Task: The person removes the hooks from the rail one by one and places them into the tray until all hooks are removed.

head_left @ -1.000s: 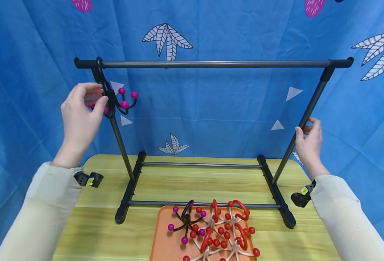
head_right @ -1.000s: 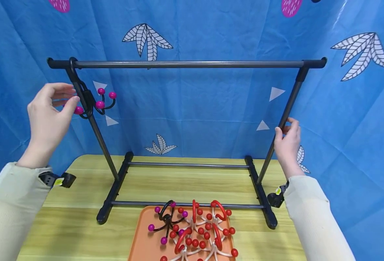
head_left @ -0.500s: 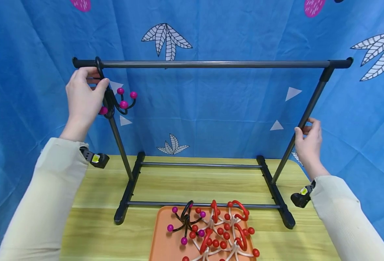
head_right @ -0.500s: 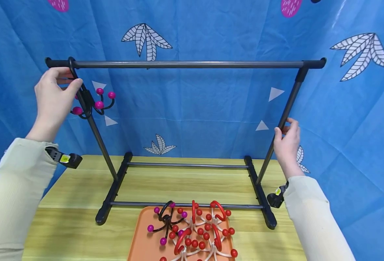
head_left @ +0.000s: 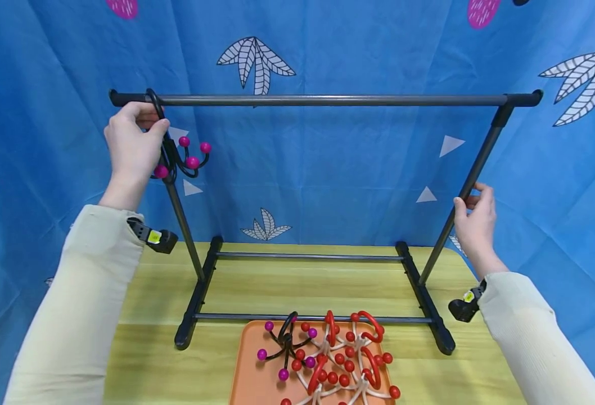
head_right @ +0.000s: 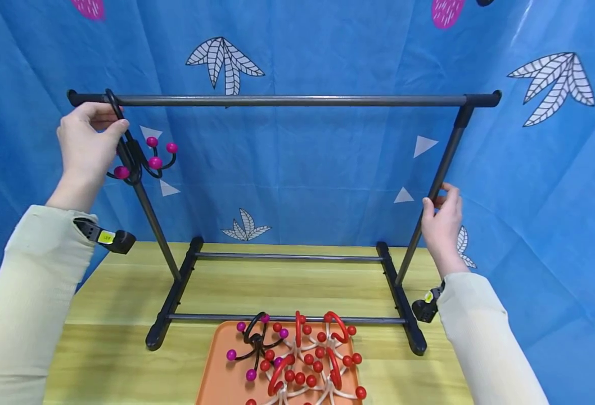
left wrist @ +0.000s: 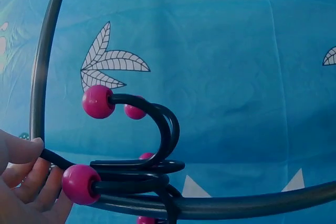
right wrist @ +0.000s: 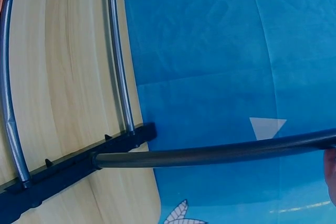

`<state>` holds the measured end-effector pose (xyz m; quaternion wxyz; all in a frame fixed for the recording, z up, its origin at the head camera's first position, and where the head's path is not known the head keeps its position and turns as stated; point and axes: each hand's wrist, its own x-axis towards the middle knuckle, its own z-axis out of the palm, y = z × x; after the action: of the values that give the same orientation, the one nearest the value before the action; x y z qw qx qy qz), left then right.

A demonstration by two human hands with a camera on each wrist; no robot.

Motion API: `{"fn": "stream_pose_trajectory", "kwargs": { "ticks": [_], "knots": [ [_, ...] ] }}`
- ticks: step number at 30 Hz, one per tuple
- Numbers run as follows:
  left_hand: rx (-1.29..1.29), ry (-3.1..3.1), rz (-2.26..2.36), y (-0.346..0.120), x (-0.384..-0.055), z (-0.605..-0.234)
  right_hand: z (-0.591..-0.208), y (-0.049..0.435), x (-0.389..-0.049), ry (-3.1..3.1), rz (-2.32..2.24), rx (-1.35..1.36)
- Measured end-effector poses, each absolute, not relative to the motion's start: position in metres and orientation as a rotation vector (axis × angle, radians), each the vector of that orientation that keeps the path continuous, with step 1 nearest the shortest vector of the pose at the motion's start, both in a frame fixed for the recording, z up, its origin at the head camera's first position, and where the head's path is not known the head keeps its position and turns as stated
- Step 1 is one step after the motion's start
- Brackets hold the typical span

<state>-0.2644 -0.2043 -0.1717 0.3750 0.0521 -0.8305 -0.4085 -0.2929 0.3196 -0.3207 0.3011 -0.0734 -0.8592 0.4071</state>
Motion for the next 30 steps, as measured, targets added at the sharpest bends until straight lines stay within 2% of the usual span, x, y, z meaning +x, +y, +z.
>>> {"fn": "stream_pose_trajectory", "kwargs": {
  "ticks": [12, 19, 30],
  "knots": [
    [0.015, -2.016, -1.071, -0.197, -0.260, -0.158, -0.321, 0.318, -0.294, -2.277, 1.070, -0.200],
    [-0.078, -1.926, -1.142, -0.187, -0.244, -0.151, -0.319, 0.318, -0.292, -2.283, 1.077, -0.190],
    [-0.176, -1.971, -1.092, -0.182, -0.220, -0.166, -0.318, 0.317, -0.292, -2.278, 1.080, -0.222]
  ]
}}
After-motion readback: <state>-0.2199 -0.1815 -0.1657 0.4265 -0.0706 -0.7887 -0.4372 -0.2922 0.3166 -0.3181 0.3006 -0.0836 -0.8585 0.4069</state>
